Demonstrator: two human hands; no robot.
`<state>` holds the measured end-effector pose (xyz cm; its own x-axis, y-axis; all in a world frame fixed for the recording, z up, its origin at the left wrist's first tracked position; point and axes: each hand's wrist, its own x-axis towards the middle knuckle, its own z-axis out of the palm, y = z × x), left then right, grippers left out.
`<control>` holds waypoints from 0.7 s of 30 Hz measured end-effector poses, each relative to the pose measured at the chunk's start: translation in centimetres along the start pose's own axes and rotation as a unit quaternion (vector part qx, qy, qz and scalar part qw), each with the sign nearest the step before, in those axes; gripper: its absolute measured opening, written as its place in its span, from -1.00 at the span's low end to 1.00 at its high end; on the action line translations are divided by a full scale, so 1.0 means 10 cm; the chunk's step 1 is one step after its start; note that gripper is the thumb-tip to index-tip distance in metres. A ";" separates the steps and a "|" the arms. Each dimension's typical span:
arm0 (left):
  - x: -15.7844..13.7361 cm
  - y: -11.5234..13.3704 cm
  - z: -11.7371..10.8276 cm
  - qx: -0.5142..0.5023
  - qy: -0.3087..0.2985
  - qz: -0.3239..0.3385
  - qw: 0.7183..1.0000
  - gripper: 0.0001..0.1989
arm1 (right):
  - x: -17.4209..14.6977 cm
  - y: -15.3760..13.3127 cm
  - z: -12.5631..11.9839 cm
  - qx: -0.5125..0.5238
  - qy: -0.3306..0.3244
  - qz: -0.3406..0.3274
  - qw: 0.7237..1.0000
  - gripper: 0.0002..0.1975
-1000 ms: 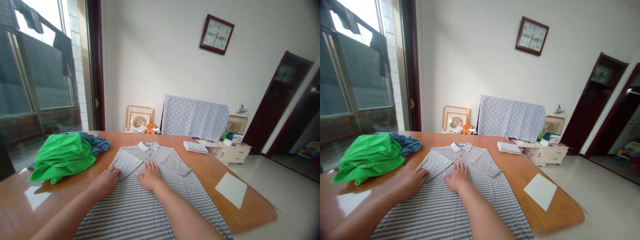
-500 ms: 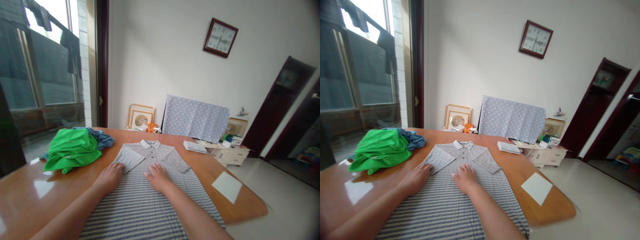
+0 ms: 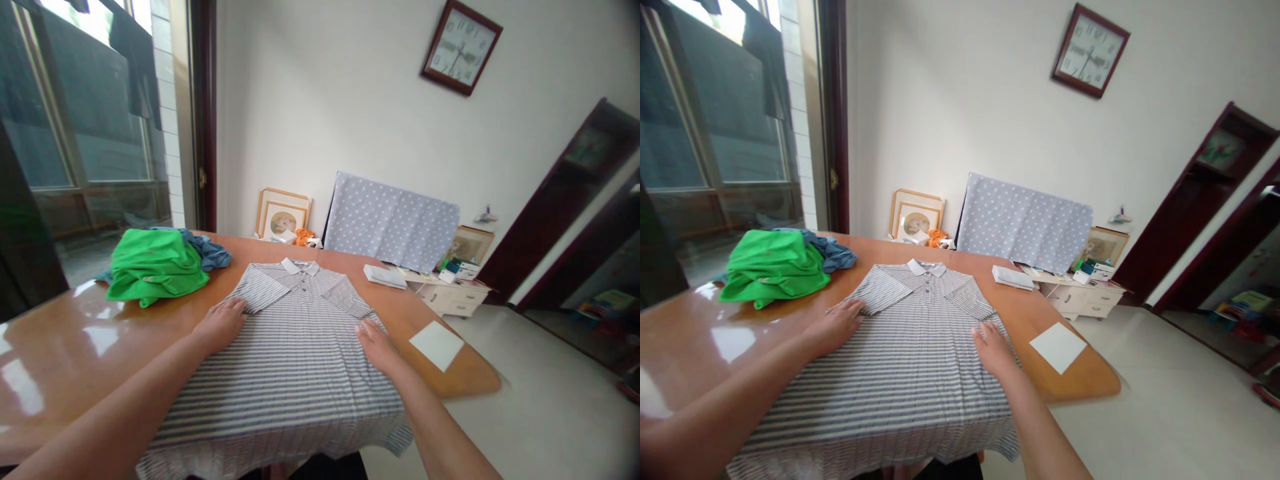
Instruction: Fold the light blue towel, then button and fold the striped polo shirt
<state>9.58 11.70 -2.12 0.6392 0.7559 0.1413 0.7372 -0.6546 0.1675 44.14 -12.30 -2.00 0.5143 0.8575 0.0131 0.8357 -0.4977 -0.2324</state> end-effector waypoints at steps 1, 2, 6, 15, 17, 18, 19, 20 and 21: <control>-0.08 0.01 0.00 0.002 0.000 0.002 1.000 -0.44 | -0.04 0.07 0.01 -0.004 0.004 0.010 1.000 -0.35; -0.16 0.01 -0.01 0.003 0.003 0.008 1.000 -0.43 | -0.08 0.13 0.03 -0.008 0.006 0.018 1.000 -0.35; -0.51 0.02 0.01 -0.003 0.005 0.031 0.999 -0.36 | -0.24 0.25 0.12 -0.026 0.005 0.028 0.999 -0.32; -0.75 -0.02 -0.08 0.017 -0.013 0.044 0.999 -0.30 | -0.37 0.33 0.10 -0.067 -0.015 0.032 0.997 -0.23; -0.76 0.00 -0.09 0.017 -0.009 0.038 0.999 -0.30 | -0.37 0.33 0.10 -0.063 -0.015 0.032 0.997 -0.23; -0.76 0.01 -0.10 0.015 -0.006 0.037 0.999 -0.31 | -0.37 0.33 0.10 -0.063 -0.015 0.033 0.997 -0.24; -0.77 0.02 -0.10 0.010 -0.002 0.036 0.999 -0.32 | -0.37 0.34 0.11 -0.065 -0.015 0.034 0.997 -0.24; -0.77 0.03 -0.11 0.004 0.004 0.034 0.999 -0.33 | -0.37 0.34 0.12 -0.067 -0.016 0.036 0.997 -0.24; -0.78 0.04 -0.11 -0.002 0.010 0.032 0.999 -0.34 | -0.36 0.34 0.12 -0.070 -0.017 0.038 0.997 -0.24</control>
<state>4.67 5.51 -2.07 0.6813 0.7118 0.1710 0.6935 -0.7023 0.1604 44.88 -16.93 -4.04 0.5723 0.8194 -0.0321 0.8146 -0.5725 -0.0931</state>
